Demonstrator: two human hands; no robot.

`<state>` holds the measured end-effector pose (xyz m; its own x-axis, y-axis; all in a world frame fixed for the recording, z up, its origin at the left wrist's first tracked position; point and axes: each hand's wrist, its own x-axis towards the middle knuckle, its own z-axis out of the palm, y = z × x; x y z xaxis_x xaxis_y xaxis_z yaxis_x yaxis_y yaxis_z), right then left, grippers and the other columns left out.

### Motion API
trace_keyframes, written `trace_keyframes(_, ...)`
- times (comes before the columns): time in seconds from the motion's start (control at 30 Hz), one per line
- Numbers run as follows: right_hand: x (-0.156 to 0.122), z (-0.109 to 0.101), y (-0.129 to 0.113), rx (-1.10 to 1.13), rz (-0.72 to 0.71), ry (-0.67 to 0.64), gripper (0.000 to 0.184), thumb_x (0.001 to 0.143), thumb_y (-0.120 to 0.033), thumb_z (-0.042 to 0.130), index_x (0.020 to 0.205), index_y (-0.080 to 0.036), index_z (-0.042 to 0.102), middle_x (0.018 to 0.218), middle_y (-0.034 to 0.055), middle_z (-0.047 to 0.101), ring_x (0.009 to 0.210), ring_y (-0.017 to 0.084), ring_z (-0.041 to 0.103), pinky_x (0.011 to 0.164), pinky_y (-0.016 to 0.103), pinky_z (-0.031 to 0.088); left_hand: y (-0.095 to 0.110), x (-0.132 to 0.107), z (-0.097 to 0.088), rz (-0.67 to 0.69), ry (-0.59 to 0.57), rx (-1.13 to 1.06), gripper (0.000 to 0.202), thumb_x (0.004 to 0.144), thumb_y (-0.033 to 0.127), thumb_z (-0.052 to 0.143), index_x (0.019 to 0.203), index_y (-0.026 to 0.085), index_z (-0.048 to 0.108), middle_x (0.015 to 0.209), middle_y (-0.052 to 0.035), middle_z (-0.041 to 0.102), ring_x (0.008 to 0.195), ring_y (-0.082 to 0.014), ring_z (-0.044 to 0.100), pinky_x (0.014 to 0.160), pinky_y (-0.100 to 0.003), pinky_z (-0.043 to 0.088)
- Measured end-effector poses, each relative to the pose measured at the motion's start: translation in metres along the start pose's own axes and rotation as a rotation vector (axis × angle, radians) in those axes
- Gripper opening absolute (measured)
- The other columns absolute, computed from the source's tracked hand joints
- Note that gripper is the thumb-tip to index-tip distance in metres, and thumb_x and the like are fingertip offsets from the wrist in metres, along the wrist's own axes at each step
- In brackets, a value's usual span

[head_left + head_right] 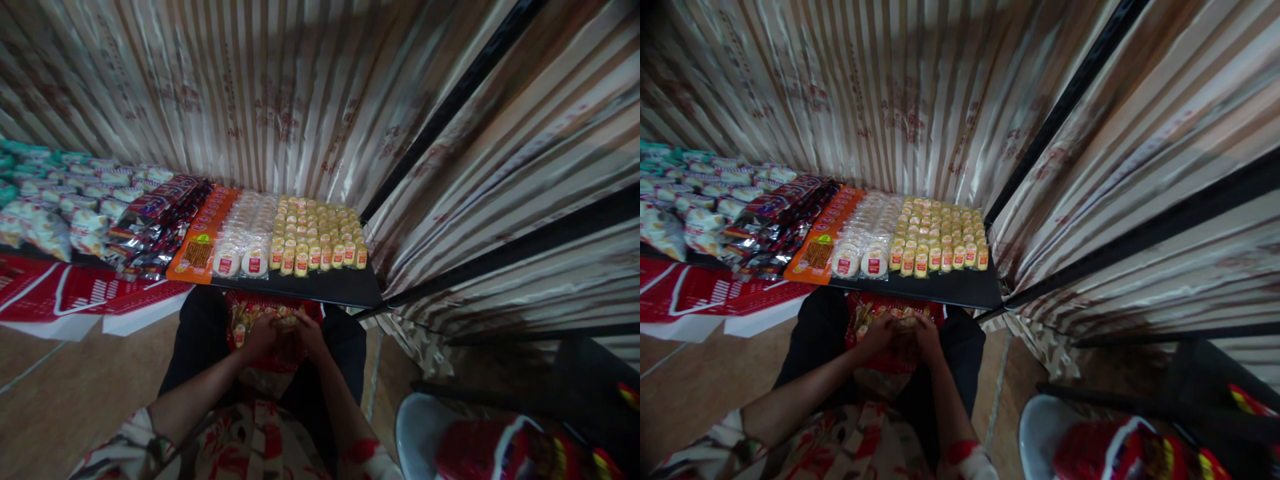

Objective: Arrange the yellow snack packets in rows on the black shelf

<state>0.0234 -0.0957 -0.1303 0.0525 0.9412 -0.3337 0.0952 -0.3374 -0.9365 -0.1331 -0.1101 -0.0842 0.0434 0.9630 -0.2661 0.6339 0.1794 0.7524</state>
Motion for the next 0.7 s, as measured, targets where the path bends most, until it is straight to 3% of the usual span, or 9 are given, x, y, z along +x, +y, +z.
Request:
trace_keyframes(0.17, -0.01, -0.02, -0.025, 0.206, 0.062, -0.019, 0.043, 0.057, -0.035, 0.071, 0.096, -0.018, 0.068, 0.086, 0.0039, 0.071, 0.077, 0.019, 0.064, 0.072, 0.031, 0.05, 0.016, -0.002, -0.001, 0.083, 0.035, -0.077, 0.03, 0.075, 0.009, 0.042, 0.091, 0.018, 0.065, 0.095, -0.0039, 0.068, 0.092, -0.0166, 0.059, 0.085, -0.027, 0.044)
trace_keyframes(0.33, -0.02, -0.038, -0.05, 0.322, 0.123, 0.0, 0.045, 0.054, -0.031, 0.077, 0.096, -0.016, 0.068, 0.085, 0.0035, 0.07, 0.078, 0.016, 0.064, 0.072, 0.027, 0.05, 0.018, 0.002, 0.005, 0.165, 0.007, -0.224, 0.034, 0.071, 0.007, 0.042, 0.095, 0.017, 0.062, 0.098, -0.0033, 0.067, 0.093, -0.0146, 0.06, 0.086, -0.026, 0.046)
trace_keyframes(0.6, -0.028, -0.052, -0.063, 0.385, 0.171, 0.054, 0.026, 0.063, -0.025, 0.073, 0.086, -0.014, 0.068, 0.083, 0.0032, 0.069, 0.079, 0.014, 0.065, 0.069, 0.024, 0.054, 0.025, 0.006, 0.007, 0.352, 0.025, -0.238, 0.04, 0.069, 0.004, 0.04, 0.1, 0.016, 0.062, 0.106, -0.0051, 0.064, 0.102, -0.0144, 0.056, 0.094, -0.027, 0.043)
trace_keyframes(0.7, -0.029, -0.052, -0.063, 0.442, 0.193, 0.062, 0.018, 0.065, -0.022, 0.072, 0.08, -0.013, 0.068, 0.082, 0.0037, 0.068, 0.078, 0.013, 0.065, 0.067, 0.021, 0.055, 0.031, 0.009, 0.004, 0.357, 0.017, -0.234, 0.039, 0.07, 0.004, 0.042, 0.102, 0.016, 0.061, 0.106, -0.0053, 0.064, 0.101, -0.0147, 0.056, 0.092, -0.027, 0.044)
